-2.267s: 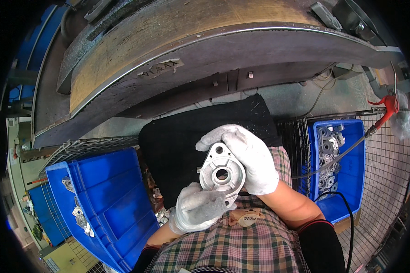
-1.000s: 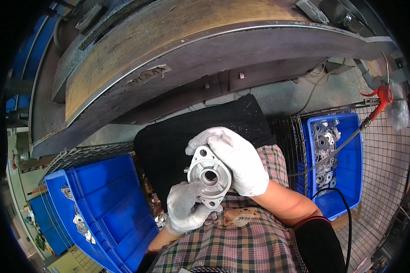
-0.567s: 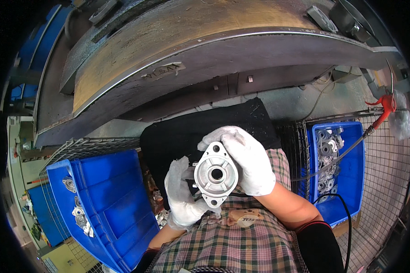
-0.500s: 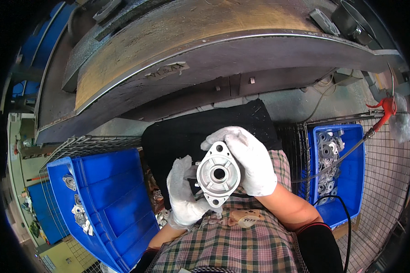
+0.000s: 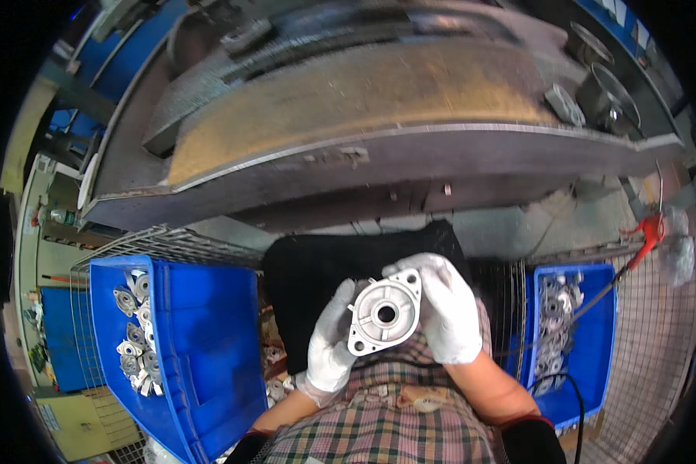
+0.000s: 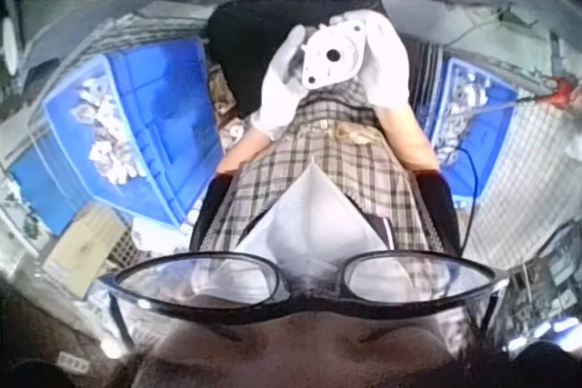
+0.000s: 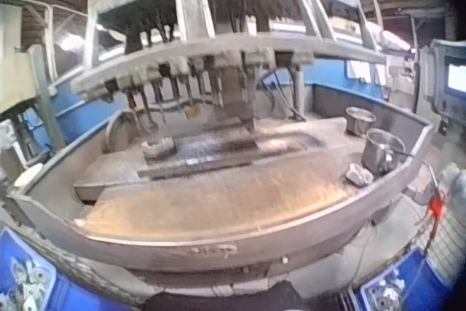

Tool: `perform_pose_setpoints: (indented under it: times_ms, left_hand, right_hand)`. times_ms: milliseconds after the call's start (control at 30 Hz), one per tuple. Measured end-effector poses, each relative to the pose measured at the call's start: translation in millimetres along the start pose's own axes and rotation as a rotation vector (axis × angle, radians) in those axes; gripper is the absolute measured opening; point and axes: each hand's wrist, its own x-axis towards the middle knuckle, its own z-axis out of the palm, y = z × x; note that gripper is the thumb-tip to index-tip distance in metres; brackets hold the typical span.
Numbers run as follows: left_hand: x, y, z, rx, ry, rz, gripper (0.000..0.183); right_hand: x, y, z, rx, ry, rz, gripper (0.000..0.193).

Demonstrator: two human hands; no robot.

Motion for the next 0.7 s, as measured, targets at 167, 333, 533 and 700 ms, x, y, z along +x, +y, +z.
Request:
perform_pose_setpoints:
  times_ms: [167,333,533,700]
  left_hand:
    - [20,-17,-9,-0.434,0.079,0.046,0.07]
    - [39,-23,-16,-0.385,0.109,0.015,0.072]
    - [57,-21,-45,-0.529,0.108,-0.03,0.063]
    - [71,-53,-93,-0.557,0.303,-0.103,0.068]
  right_hand:
    - [-2,13,-1,-0.041,0.039,0.013,0.025]
    - [-2,29,1,-0.273,0.138,0.009,0.018]
    - [19,20,-2,-0.999,-0.012,-0.165,0.013]
    - [79,-23,63,-1.392,-0.119,-0.678,0.013]
